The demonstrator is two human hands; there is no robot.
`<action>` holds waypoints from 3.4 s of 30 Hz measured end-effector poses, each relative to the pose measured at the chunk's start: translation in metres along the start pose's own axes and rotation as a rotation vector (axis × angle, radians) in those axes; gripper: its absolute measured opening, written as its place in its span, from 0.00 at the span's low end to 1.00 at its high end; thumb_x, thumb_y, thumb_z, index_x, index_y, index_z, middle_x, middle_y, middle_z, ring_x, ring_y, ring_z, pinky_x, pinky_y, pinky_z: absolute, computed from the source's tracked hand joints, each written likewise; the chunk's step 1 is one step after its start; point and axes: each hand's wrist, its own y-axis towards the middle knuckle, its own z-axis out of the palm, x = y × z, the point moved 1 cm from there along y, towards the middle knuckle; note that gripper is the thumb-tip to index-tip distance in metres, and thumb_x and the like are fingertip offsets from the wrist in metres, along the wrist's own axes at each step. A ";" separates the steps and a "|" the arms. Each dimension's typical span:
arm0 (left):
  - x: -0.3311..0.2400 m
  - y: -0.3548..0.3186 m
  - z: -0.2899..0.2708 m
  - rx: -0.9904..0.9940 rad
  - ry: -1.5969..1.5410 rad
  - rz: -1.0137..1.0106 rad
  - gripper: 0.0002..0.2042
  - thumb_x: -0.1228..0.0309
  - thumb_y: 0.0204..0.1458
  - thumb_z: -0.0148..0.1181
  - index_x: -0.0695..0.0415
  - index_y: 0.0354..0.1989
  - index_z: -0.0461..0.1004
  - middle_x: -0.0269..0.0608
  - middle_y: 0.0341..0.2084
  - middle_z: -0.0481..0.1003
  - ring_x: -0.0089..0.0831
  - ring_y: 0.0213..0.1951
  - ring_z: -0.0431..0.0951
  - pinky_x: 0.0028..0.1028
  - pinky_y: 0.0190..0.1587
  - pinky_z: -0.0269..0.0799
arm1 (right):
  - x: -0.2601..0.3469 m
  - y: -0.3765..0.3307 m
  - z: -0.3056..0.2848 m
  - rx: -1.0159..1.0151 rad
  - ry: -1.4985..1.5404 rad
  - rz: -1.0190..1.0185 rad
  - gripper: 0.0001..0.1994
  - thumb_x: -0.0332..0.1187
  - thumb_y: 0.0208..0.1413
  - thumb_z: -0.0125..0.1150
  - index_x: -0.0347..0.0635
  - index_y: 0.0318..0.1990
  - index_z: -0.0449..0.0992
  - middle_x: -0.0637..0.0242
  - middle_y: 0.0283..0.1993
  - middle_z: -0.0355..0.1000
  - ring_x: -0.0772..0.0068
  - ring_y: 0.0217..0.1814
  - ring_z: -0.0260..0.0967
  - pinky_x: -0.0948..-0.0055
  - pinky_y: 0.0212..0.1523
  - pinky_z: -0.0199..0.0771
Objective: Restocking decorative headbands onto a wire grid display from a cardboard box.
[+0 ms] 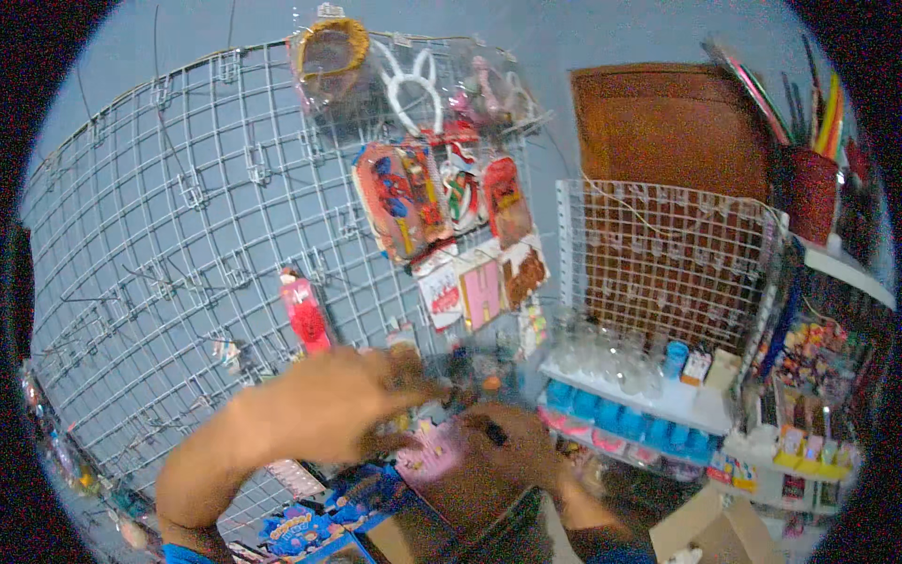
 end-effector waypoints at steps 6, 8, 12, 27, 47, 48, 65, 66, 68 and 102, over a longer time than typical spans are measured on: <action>-0.046 -0.012 0.111 0.153 -0.420 0.382 0.28 0.55 0.49 0.59 0.52 0.59 0.66 0.51 0.46 0.72 0.47 0.47 0.75 0.42 0.46 0.73 | -0.034 -0.195 0.034 0.190 -0.053 0.590 0.16 0.36 0.53 0.61 0.44 0.48 0.73 0.57 0.42 0.77 0.55 0.44 0.75 0.62 0.46 0.73; -0.057 -0.005 0.149 0.105 -0.469 0.482 0.28 0.54 0.50 0.59 0.52 0.59 0.66 0.51 0.46 0.72 0.47 0.48 0.74 0.42 0.47 0.72 | -0.033 -0.253 0.030 0.229 -0.029 0.834 0.17 0.35 0.52 0.61 0.46 0.50 0.73 0.56 0.40 0.77 0.54 0.42 0.75 0.62 0.45 0.74; -0.083 0.026 0.187 0.350 -0.796 0.350 0.28 0.50 0.53 0.56 0.54 0.59 0.66 0.53 0.49 0.71 0.47 0.51 0.73 0.41 0.51 0.69 | -0.024 -0.347 -0.008 0.095 -0.278 0.949 0.16 0.37 0.52 0.62 0.47 0.48 0.74 0.59 0.36 0.78 0.59 0.37 0.77 0.62 0.40 0.75; -0.368 0.084 0.430 0.584 -1.325 0.291 0.22 0.61 0.55 0.60 0.59 0.56 0.69 0.45 0.45 0.76 0.31 0.45 0.77 0.30 0.47 0.72 | 0.045 -0.552 -0.121 -0.343 -0.654 1.349 0.15 0.34 0.51 0.61 0.43 0.46 0.74 0.54 0.39 0.77 0.53 0.42 0.75 0.59 0.43 0.74; -0.434 -0.092 0.560 0.789 -1.443 -0.706 0.18 0.65 0.53 0.60 0.59 0.50 0.73 0.39 0.26 0.77 0.26 0.28 0.77 0.26 0.28 0.73 | -0.152 -0.823 -0.273 -0.235 -0.615 1.860 0.22 0.39 0.46 0.58 0.37 0.48 0.72 0.43 0.46 0.73 0.44 0.50 0.72 0.55 0.47 0.73; -0.429 -0.110 0.565 0.750 -1.488 -0.736 0.18 0.65 0.52 0.61 0.59 0.49 0.73 0.39 0.27 0.77 0.25 0.26 0.76 0.27 0.26 0.72 | -0.163 -0.827 -0.272 -0.270 -0.565 1.869 0.22 0.39 0.46 0.58 0.37 0.48 0.72 0.43 0.47 0.73 0.43 0.50 0.71 0.56 0.50 0.71; -0.435 -0.086 0.557 0.751 -1.143 -0.381 0.18 0.64 0.54 0.60 0.58 0.51 0.73 0.45 0.34 0.79 0.32 0.37 0.79 0.30 0.43 0.73 | -0.183 -0.849 -0.254 0.009 -0.869 2.015 0.32 0.53 0.49 0.58 0.50 0.61 0.64 0.59 0.68 0.52 0.48 0.69 0.47 0.44 0.58 0.62; -0.434 -0.077 0.548 0.700 -1.139 -0.346 0.17 0.65 0.54 0.60 0.57 0.51 0.73 0.45 0.34 0.79 0.31 0.36 0.79 0.31 0.43 0.73 | -0.177 -0.832 -0.256 -0.021 -0.823 1.984 0.32 0.49 0.47 0.61 0.50 0.60 0.64 0.59 0.67 0.55 0.48 0.69 0.48 0.43 0.58 0.61; -0.435 -0.076 0.553 0.725 -1.357 -0.615 0.17 0.66 0.54 0.60 0.58 0.51 0.73 0.44 0.34 0.79 0.30 0.37 0.79 0.30 0.43 0.73 | -0.166 -0.824 -0.265 -0.056 -0.789 1.964 0.32 0.45 0.45 0.65 0.49 0.59 0.64 0.58 0.66 0.58 0.49 0.69 0.49 0.41 0.59 0.59; -0.503 0.153 0.411 0.605 -2.664 -0.535 0.38 0.49 0.52 0.60 0.53 0.66 0.52 0.39 0.53 0.69 0.37 0.52 0.72 0.39 0.56 0.68 | -0.028 -0.604 -0.165 -0.863 0.775 1.124 0.14 0.39 0.61 0.57 0.39 0.49 0.73 0.75 0.42 0.72 0.83 0.44 0.66 0.78 0.47 0.67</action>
